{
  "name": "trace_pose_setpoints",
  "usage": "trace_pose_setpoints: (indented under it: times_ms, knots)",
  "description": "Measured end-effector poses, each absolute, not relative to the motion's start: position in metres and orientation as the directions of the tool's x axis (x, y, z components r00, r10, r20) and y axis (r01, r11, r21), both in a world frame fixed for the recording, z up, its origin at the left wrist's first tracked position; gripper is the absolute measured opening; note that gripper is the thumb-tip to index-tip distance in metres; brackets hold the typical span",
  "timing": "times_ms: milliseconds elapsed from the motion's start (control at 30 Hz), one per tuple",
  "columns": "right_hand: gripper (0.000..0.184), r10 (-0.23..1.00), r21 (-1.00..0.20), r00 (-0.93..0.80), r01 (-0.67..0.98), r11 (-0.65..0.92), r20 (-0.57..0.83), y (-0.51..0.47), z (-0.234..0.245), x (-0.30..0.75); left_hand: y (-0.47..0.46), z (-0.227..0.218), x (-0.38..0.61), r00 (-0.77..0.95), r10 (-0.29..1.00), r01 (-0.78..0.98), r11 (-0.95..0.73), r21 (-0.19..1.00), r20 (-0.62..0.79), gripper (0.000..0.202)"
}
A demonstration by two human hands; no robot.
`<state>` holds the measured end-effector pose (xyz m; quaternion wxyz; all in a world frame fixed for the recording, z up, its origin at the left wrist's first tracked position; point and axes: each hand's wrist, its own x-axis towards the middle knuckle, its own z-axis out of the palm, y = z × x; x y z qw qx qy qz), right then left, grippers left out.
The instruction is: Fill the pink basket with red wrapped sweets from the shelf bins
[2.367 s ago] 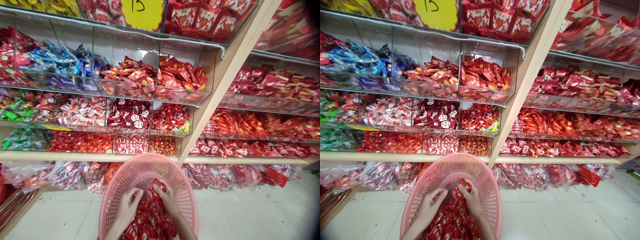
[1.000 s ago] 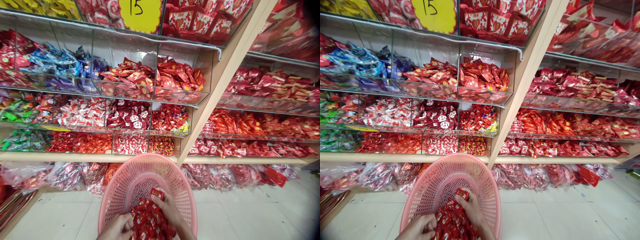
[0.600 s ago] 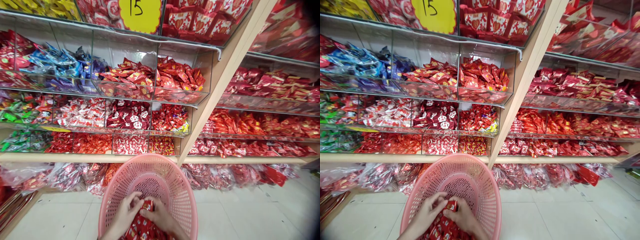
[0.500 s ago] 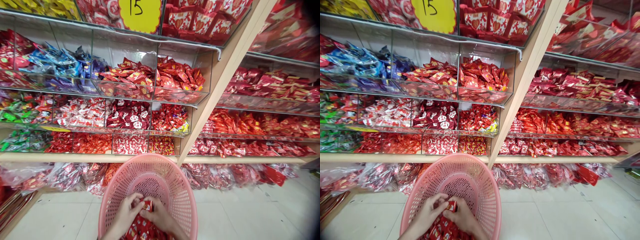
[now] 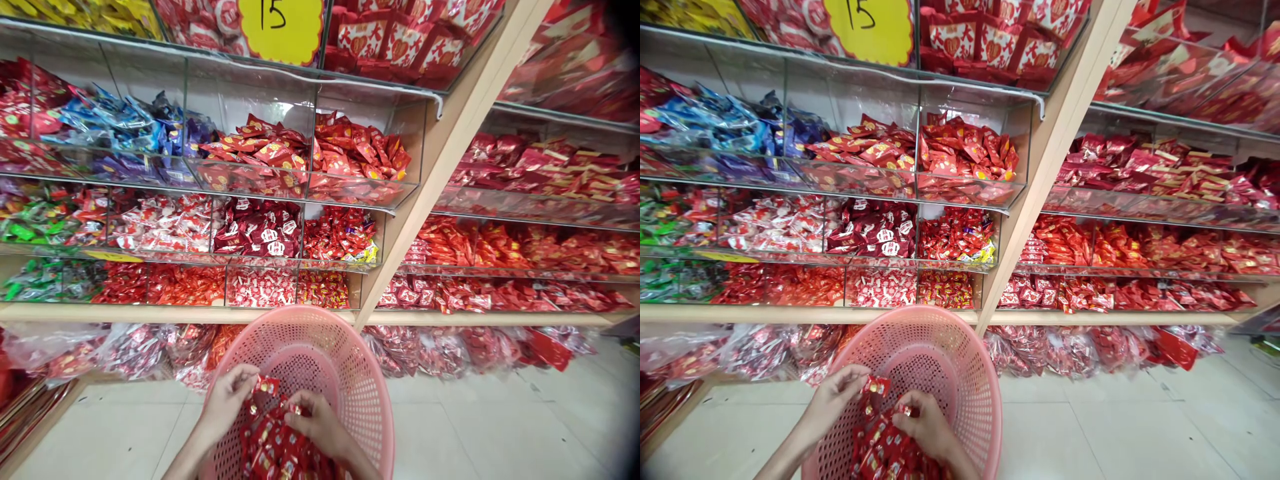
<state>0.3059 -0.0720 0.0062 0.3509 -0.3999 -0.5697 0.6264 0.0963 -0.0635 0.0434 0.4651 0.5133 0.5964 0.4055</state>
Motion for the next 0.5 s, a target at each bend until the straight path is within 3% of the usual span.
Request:
trace_pose_setpoints:
  times_ms: [100, 233, 400, 500]
  knots:
    - [0.025, 0.901, -0.991, -0.415, 0.012, -0.134, -0.127, -0.069, 0.000, 0.310, -0.063, 0.031, 0.081, 0.000, 0.997, 0.406, 0.070, 0.911, -0.076, 0.029]
    - [0.032, 0.908, -0.978, -0.377, -0.029, -0.208, -0.182, -0.065, -0.003, 0.310, -0.074, 0.013, 0.076, 0.087, 0.995, 0.675, -0.027, 0.737, -0.043, 0.021]
    - [0.042, 0.894, -0.931, -0.339, -0.115, -0.348, -0.292, -0.063, -0.002, 0.309, -0.087, 0.000, 0.084, 0.084, 0.993, 0.878, -0.035, 0.477, -0.082, 0.030]
    - [0.042, 0.887, -0.904, -0.318, -0.157, -0.398, -0.336, -0.064, 0.003, 0.309, -0.096, 0.003, 0.092, 0.089, 0.983, 0.922, -0.019, 0.386, -0.163, 0.029]
